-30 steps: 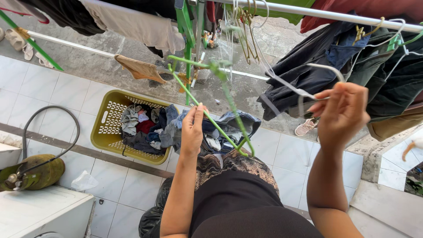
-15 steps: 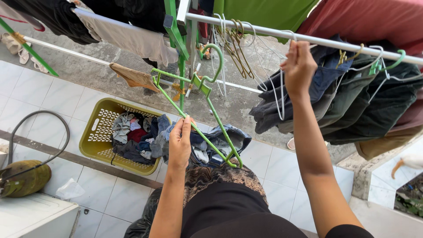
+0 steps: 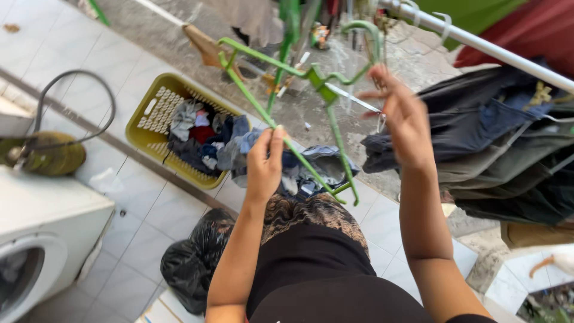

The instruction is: The person takes clothes from a laundry basket, shakes them out, and hangs them on a drying rack using hangers. Items handled include jeans, a red top, and a pink dress. The person places each item on a hanger and hangs it on the rack.

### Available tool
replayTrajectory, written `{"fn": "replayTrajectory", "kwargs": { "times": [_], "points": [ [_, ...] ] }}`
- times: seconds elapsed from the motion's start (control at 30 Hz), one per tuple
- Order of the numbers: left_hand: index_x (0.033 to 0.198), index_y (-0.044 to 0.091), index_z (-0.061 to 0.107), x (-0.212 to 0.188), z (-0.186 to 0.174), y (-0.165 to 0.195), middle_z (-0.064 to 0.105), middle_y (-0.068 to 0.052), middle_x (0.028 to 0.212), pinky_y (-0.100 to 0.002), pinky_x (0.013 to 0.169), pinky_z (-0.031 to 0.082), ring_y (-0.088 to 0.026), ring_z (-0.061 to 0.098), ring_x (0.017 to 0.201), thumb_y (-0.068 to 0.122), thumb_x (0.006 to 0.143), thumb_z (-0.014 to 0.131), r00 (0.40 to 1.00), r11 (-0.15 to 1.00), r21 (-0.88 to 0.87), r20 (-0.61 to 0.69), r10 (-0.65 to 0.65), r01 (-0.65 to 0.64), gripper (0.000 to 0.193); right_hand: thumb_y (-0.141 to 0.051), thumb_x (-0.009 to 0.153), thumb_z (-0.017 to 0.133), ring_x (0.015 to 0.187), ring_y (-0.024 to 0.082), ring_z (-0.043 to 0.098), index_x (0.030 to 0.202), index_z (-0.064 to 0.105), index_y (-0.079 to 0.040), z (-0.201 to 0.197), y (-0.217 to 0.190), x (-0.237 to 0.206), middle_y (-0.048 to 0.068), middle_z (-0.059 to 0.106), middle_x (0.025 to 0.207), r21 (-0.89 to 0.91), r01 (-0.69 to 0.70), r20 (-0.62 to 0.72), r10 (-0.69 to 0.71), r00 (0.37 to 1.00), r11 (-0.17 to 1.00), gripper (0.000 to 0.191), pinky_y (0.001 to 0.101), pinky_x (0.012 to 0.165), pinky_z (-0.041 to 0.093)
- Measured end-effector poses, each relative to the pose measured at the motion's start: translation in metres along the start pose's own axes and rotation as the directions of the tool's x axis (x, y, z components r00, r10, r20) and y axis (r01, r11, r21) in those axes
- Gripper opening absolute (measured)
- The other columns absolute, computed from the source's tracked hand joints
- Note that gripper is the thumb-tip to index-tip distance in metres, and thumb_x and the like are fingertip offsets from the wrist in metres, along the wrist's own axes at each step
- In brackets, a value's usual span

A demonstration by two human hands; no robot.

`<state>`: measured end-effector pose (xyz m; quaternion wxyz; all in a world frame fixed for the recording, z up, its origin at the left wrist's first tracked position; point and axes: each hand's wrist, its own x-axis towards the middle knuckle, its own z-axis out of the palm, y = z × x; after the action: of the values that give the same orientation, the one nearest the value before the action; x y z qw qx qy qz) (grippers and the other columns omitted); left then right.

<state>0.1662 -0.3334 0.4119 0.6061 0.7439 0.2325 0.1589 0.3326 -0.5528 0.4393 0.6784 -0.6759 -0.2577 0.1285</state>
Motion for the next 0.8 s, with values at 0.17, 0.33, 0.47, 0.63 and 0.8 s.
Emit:
{"fn": "replayTrajectory", "kwargs": {
  "times": [0.17, 0.33, 0.47, 0.63, 0.8],
  "points": [
    [0.106, 0.005, 0.064, 0.002, -0.011, 0.014, 0.064, -0.006, 0.077, -0.030, 0.068, 0.049, -0.013, 0.055, 0.071, 0.038, 0.108, 0.055, 0.996, 0.998, 0.061, 0.094, -0.015, 0.009, 0.034, -0.015, 0.109, 0.068, 0.093, 0.012, 0.062, 0.161, 0.028, -0.002, 0.069, -0.026, -0.005, 0.011, 0.057, 0.128, 0.136, -0.009, 0.356, -0.040, 0.934, 0.991, 0.067, 0.0282, 0.078, 0.053],
    [0.118, 0.003, 0.063, 0.006, -0.059, -0.012, 0.066, -0.019, 0.097, -0.040, 0.071, 0.053, -0.031, 0.068, 0.081, 0.035, 0.083, 0.078, 0.953, 0.884, 0.357, 0.110, 0.281, -0.301, 0.050, -0.018, 0.116, 0.051, 0.051, 0.001, 0.043, 0.151, 0.042, -0.009, 0.051, -0.021, 0.006, -0.007, 0.048, 0.070, 0.022, -0.038, 0.143, 0.034, 0.989, 0.999, 0.038, 0.0198, 0.045, 0.035],
    [0.107, 0.003, 0.067, 0.007, -0.088, -0.052, 0.067, -0.018, 0.100, -0.045, 0.067, 0.052, -0.040, 0.069, 0.084, 0.032, 0.101, 0.072, 0.979, 0.770, 0.632, -0.087, 0.184, -0.088, 0.031, -0.014, 0.130, 0.048, 0.067, 0.003, 0.057, 0.137, 0.054, -0.003, 0.032, -0.018, -0.017, -0.001, 0.065, 0.084, -0.429, 0.282, 0.164, -0.233, 0.958, 0.858, 0.015, 0.0195, 0.060, 0.045],
    [0.102, -0.001, 0.074, 0.007, -0.123, -0.075, 0.059, -0.007, 0.077, -0.032, 0.062, 0.043, -0.015, 0.052, 0.074, 0.030, 0.103, 0.073, 0.975, 0.981, 0.193, -0.218, 0.041, 0.002, 0.031, -0.012, 0.109, 0.057, 0.059, 0.006, 0.045, 0.133, 0.062, -0.003, 0.041, -0.016, -0.037, 0.003, 0.060, 0.077, -0.311, 0.169, 0.321, -0.064, 0.945, 0.935, 0.027, 0.0230, 0.049, 0.031],
    [0.109, -0.003, 0.076, 0.008, -0.160, -0.045, 0.062, 0.011, 0.083, -0.020, 0.068, 0.037, 0.000, 0.046, 0.077, 0.029, 0.105, 0.067, 0.997, 0.947, -0.320, -0.082, -0.002, -0.024, 0.034, -0.014, 0.107, 0.061, 0.059, 0.008, 0.047, 0.113, 0.074, -0.002, 0.087, -0.020, -0.058, 0.004, 0.060, 0.073, -0.429, 0.178, 0.382, -0.001, 0.924, 0.886, 0.018, 0.0272, 0.051, 0.037]
  ]
}}
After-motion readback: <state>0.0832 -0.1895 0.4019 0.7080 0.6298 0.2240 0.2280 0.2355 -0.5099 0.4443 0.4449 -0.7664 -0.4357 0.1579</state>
